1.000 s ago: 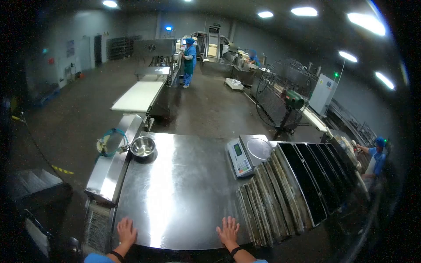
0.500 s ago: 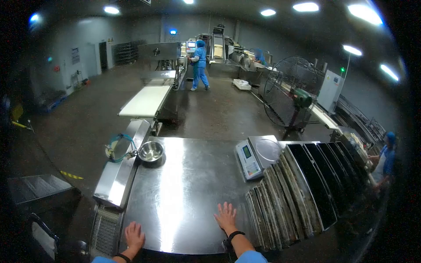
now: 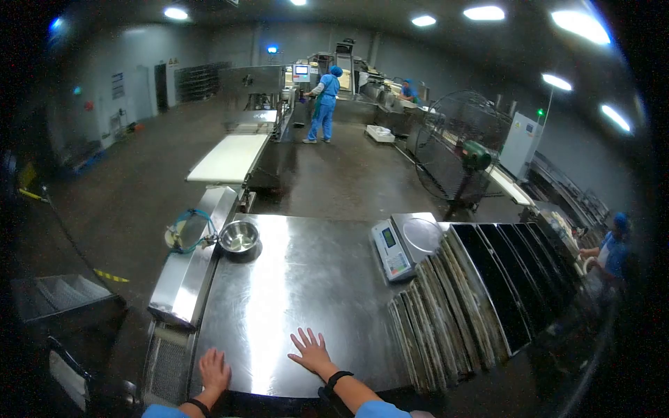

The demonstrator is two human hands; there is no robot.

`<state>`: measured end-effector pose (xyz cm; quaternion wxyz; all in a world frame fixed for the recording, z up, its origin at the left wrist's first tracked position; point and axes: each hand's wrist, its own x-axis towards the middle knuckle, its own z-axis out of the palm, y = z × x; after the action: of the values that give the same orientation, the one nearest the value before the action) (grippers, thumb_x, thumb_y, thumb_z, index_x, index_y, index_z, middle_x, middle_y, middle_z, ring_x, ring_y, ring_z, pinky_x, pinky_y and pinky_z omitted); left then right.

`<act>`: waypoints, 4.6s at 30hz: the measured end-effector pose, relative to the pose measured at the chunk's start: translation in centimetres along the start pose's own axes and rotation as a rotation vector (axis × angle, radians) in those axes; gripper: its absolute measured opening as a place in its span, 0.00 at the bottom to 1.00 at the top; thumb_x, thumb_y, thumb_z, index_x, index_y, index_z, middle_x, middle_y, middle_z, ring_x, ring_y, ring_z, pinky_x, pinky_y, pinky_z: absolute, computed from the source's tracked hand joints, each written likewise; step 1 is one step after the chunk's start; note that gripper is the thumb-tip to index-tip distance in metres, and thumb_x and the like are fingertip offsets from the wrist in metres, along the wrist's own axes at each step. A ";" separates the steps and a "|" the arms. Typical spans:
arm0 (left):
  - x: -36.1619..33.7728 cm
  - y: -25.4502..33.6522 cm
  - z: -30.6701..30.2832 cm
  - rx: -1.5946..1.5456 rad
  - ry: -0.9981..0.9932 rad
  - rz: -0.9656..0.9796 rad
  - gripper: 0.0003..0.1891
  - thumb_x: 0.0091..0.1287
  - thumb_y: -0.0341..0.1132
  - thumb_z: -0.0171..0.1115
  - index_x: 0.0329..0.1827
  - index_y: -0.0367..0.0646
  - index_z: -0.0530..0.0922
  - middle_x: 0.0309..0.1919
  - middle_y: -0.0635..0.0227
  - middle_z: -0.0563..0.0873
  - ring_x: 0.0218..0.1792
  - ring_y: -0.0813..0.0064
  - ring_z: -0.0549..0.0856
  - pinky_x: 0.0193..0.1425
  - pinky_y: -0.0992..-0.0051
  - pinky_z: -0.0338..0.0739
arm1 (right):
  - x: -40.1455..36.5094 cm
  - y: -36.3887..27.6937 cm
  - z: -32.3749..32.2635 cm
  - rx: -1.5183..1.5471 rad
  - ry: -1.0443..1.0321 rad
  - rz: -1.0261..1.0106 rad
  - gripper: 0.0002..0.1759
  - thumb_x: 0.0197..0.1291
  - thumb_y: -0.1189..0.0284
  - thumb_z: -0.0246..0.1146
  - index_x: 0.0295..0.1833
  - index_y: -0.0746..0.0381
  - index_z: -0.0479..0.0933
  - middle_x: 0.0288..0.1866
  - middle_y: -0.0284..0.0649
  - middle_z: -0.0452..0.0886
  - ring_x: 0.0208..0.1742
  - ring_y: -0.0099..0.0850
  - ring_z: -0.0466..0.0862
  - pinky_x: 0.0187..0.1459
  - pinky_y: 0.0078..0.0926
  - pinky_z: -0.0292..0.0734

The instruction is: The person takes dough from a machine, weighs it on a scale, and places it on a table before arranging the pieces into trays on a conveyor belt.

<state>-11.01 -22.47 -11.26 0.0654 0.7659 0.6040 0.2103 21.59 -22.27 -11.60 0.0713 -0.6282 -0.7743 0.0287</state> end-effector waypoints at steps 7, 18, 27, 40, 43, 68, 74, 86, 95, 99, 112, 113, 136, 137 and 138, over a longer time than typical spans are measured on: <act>-0.3 -0.7 1.0 0.031 0.016 0.032 0.23 0.52 0.42 0.54 0.51 0.42 0.71 0.57 0.55 0.68 0.62 0.58 0.61 0.66 0.56 0.48 | -4.8 3.4 1.4 0.050 0.121 0.065 0.37 0.52 0.46 0.52 0.65 0.52 0.59 0.67 0.44 0.57 0.68 0.44 0.54 0.61 0.55 0.48; -0.2 -0.3 0.1 0.001 0.037 0.038 0.23 0.52 0.41 0.53 0.52 0.43 0.70 0.57 0.56 0.67 0.62 0.60 0.61 0.66 0.57 0.47 | -16.9 11.1 -2.9 0.081 -0.177 0.651 0.42 0.54 0.41 0.46 0.69 0.50 0.46 0.72 0.46 0.40 0.71 0.48 0.38 0.65 0.54 0.34; -0.2 -0.3 0.2 0.025 0.056 0.033 0.22 0.54 0.42 0.52 0.52 0.43 0.71 0.56 0.56 0.69 0.61 0.60 0.62 0.66 0.57 0.48 | -18.8 9.6 -3.4 0.160 -0.275 0.746 0.51 0.46 0.36 0.51 0.70 0.51 0.43 0.72 0.46 0.34 0.72 0.48 0.32 0.64 0.56 0.31; -0.1 -0.2 -0.4 -0.013 0.013 0.008 0.22 0.55 0.41 0.51 0.53 0.44 0.71 0.58 0.55 0.67 0.62 0.59 0.61 0.67 0.58 0.47 | -15.4 8.2 -3.9 0.145 -0.406 0.644 0.62 0.35 0.30 0.55 0.70 0.49 0.36 0.72 0.47 0.29 0.71 0.49 0.30 0.63 0.59 0.32; -0.1 -0.2 -0.3 -0.018 0.015 -0.001 0.22 0.56 0.41 0.51 0.54 0.45 0.71 0.59 0.56 0.67 0.62 0.60 0.61 0.67 0.58 0.47 | -15.1 8.1 -4.4 0.164 -0.428 0.643 0.62 0.34 0.30 0.55 0.70 0.49 0.36 0.72 0.47 0.29 0.71 0.50 0.29 0.63 0.59 0.31; 0.0 0.2 -0.8 -0.030 0.024 -0.013 0.22 0.54 0.40 0.52 0.53 0.45 0.71 0.58 0.56 0.67 0.62 0.61 0.61 0.67 0.59 0.48 | -10.7 9.0 -6.5 0.244 -0.655 0.743 0.74 0.20 0.41 0.73 0.70 0.48 0.31 0.71 0.49 0.23 0.69 0.55 0.27 0.59 0.68 0.44; 0.3 0.3 -0.9 -0.021 0.019 0.032 0.21 0.54 0.39 0.52 0.51 0.43 0.72 0.57 0.56 0.68 0.62 0.60 0.61 0.66 0.59 0.49 | -11.0 8.9 -6.3 0.254 -0.621 0.790 0.74 0.19 0.43 0.73 0.70 0.48 0.31 0.71 0.48 0.23 0.70 0.55 0.28 0.59 0.67 0.45; 0.1 1.0 -0.9 0.044 -0.020 0.053 0.21 0.57 0.37 0.51 0.53 0.39 0.69 0.60 0.56 0.65 0.63 0.60 0.61 0.66 0.60 0.50 | -14.1 6.7 -2.7 0.063 -0.108 0.732 0.40 0.57 0.44 0.46 0.70 0.50 0.45 0.72 0.44 0.37 0.72 0.46 0.36 0.65 0.56 0.35; -0.7 2.4 -1.2 0.143 -0.098 0.029 0.22 0.64 0.42 0.43 0.59 0.41 0.65 0.63 0.58 0.62 0.64 0.60 0.59 0.66 0.61 0.49 | -15.3 4.8 -2.2 -0.084 0.080 0.718 0.31 0.61 0.53 0.45 0.67 0.54 0.53 0.70 0.40 0.49 0.70 0.39 0.50 0.66 0.45 0.43; -0.6 1.8 -0.5 0.179 -0.105 0.024 0.21 0.65 0.41 0.41 0.60 0.42 0.65 0.63 0.59 0.62 0.64 0.60 0.59 0.66 0.62 0.50 | -15.3 4.9 -2.0 -0.085 0.150 0.706 0.30 0.61 0.55 0.46 0.66 0.56 0.56 0.69 0.41 0.52 0.69 0.40 0.51 0.66 0.44 0.46; -0.9 2.5 -0.9 0.178 -0.111 0.028 0.20 0.66 0.39 0.41 0.60 0.43 0.64 0.64 0.61 0.62 0.65 0.62 0.59 0.65 0.63 0.51 | -15.7 4.9 -1.9 -0.089 0.221 0.694 0.29 0.60 0.55 0.48 0.64 0.56 0.59 0.67 0.41 0.55 0.68 0.38 0.54 0.65 0.42 0.47; -0.9 2.3 -0.7 0.188 -0.103 0.030 0.20 0.66 0.39 0.41 0.60 0.43 0.64 0.64 0.61 0.62 0.64 0.62 0.59 0.65 0.63 0.51 | -15.6 4.9 -1.9 -0.090 0.220 0.698 0.29 0.60 0.55 0.48 0.64 0.56 0.59 0.67 0.41 0.55 0.68 0.38 0.54 0.65 0.42 0.47; -0.8 1.3 0.3 0.198 -0.090 0.032 0.20 0.66 0.39 0.42 0.59 0.40 0.65 0.63 0.59 0.62 0.65 0.61 0.58 0.66 0.63 0.50 | -15.3 5.2 -1.9 -0.028 0.158 0.736 0.30 0.59 0.56 0.48 0.65 0.56 0.58 0.68 0.40 0.54 0.69 0.38 0.53 0.66 0.42 0.45; -0.8 1.2 0.3 0.173 -0.081 0.041 0.21 0.64 0.38 0.44 0.59 0.40 0.65 0.63 0.59 0.63 0.65 0.60 0.59 0.66 0.62 0.50 | -15.3 5.1 -1.9 -0.023 0.156 0.712 0.30 0.59 0.56 0.48 0.65 0.56 0.58 0.68 0.40 0.54 0.69 0.38 0.53 0.66 0.42 0.45; -0.9 1.1 0.4 0.150 -0.072 0.042 0.21 0.63 0.37 0.45 0.58 0.39 0.65 0.62 0.58 0.63 0.64 0.60 0.59 0.66 0.61 0.50 | -15.4 5.1 -1.8 -0.031 0.166 0.718 0.30 0.59 0.56 0.48 0.65 0.57 0.58 0.68 0.40 0.54 0.69 0.38 0.53 0.66 0.42 0.45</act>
<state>-10.03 -23.59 -11.48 0.0254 0.7883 0.5991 0.1381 29.90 -36.36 -11.61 0.1098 -0.8610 -0.4964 -0.0112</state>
